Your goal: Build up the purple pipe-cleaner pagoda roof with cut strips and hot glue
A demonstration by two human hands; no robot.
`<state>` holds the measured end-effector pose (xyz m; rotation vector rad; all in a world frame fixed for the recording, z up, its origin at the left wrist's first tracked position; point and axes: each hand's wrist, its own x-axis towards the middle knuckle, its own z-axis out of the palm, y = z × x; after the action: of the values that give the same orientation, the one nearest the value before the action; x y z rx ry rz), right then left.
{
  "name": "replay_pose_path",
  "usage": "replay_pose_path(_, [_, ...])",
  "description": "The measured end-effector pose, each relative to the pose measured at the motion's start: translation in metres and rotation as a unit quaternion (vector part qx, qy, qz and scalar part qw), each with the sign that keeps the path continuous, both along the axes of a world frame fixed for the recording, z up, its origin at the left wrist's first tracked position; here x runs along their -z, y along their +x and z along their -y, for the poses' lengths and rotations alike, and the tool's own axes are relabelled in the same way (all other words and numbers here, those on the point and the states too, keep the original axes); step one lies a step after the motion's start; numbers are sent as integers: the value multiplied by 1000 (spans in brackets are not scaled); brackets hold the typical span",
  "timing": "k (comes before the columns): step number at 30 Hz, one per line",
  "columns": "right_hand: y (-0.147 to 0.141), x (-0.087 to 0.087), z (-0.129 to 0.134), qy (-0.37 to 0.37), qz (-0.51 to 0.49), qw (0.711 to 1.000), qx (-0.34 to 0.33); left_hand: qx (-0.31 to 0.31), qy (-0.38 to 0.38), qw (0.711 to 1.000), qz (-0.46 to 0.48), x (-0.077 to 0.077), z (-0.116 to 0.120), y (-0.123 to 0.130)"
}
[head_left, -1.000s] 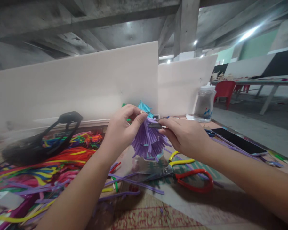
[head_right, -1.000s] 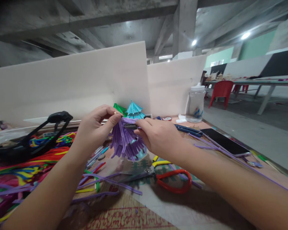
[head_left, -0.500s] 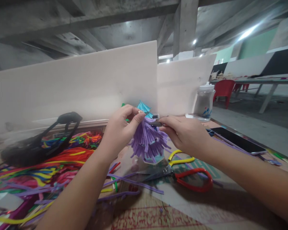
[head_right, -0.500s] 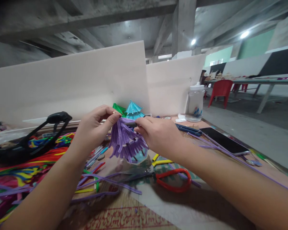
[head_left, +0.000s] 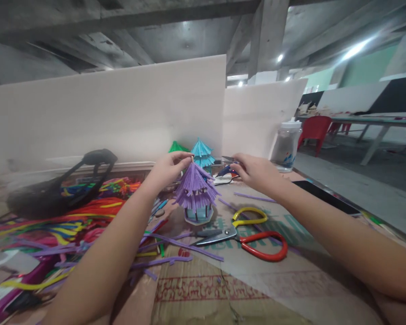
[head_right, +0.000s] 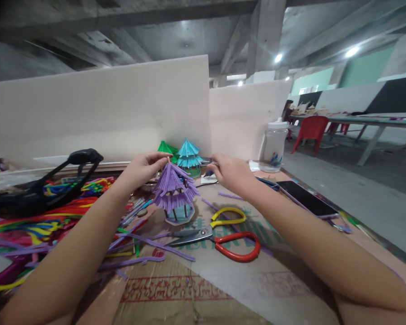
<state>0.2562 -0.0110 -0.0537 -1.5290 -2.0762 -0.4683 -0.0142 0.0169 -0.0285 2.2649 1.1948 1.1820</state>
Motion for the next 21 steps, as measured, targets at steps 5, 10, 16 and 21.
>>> replay_pose_path(5, [19, 33, -21, -72, -8, 997, -22, 4, 0, 1000, -26, 1, -1, -11])
replay_pose_path(10, [40, 78, -27, -115, -4, 992, -51, -106, 32, 994, -2, 46, -11, -41])
replay_pose_path(16, [43, 102, -29, -124, -16, 990, -70, -94, -67, 988, -98, 102, 19, -61])
replay_pose_path(21, [42, 102, -27, -131, -29, 989, -66, 5, -66, 982, -177, 111, 37, -36])
